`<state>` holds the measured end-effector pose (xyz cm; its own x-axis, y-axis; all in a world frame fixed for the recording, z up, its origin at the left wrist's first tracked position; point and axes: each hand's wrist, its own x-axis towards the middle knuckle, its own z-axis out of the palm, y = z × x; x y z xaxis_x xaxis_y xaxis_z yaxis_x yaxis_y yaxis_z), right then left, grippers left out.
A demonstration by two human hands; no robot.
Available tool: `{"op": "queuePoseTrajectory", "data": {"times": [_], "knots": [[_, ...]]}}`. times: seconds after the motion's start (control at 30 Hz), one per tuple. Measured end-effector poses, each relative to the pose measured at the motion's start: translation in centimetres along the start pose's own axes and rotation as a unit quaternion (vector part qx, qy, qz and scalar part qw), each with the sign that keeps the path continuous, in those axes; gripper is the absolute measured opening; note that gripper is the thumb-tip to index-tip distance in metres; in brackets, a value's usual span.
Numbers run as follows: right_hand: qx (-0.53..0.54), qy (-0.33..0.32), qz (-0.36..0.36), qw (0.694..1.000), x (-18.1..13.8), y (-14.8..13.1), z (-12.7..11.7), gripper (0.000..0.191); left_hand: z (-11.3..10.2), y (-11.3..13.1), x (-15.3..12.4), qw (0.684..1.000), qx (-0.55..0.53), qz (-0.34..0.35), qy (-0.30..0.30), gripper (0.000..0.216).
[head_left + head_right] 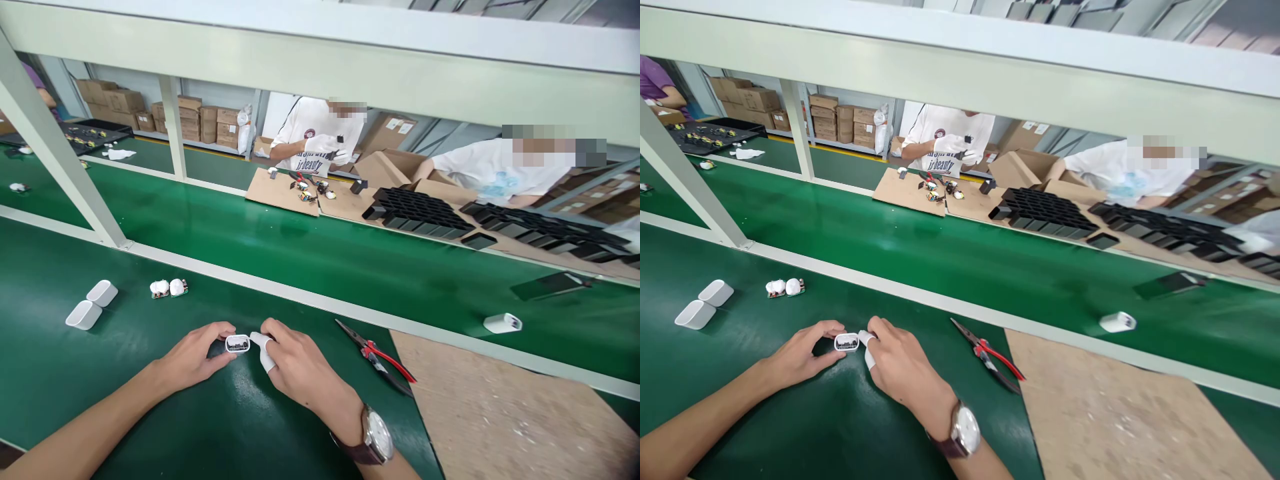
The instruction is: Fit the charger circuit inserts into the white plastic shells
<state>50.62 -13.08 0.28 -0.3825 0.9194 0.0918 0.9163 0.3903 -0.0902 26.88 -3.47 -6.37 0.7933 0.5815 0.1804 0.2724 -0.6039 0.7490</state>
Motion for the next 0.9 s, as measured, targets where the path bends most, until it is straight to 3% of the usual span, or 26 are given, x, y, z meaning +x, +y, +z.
{"op": "queuePoseTrajectory", "data": {"times": [0.2,0.57,0.73,0.9], "knots": [[0.037,0.014,-0.001,0.999,0.2,0.2,1.1,0.019,0.2,-0.4,-0.1,1.0,0.0,0.007,0.009,0.034],[0.097,0.036,0.024,0.994,0.1,1.1,0.4,0.021,0.0,-0.1,0.0,1.0,0.01,0.022,0.017,0.035],[0.091,0.068,0.102,0.988,0.2,3.6,2.1,0.025,-0.3,-0.1,0.0,0.992,0.053,0.105,0.051,0.04],[0.045,0.048,0.103,0.993,0.3,3.9,3.0,0.02,-0.4,0.2,0.3,0.98,0.103,0.167,0.043,0.023]]}}
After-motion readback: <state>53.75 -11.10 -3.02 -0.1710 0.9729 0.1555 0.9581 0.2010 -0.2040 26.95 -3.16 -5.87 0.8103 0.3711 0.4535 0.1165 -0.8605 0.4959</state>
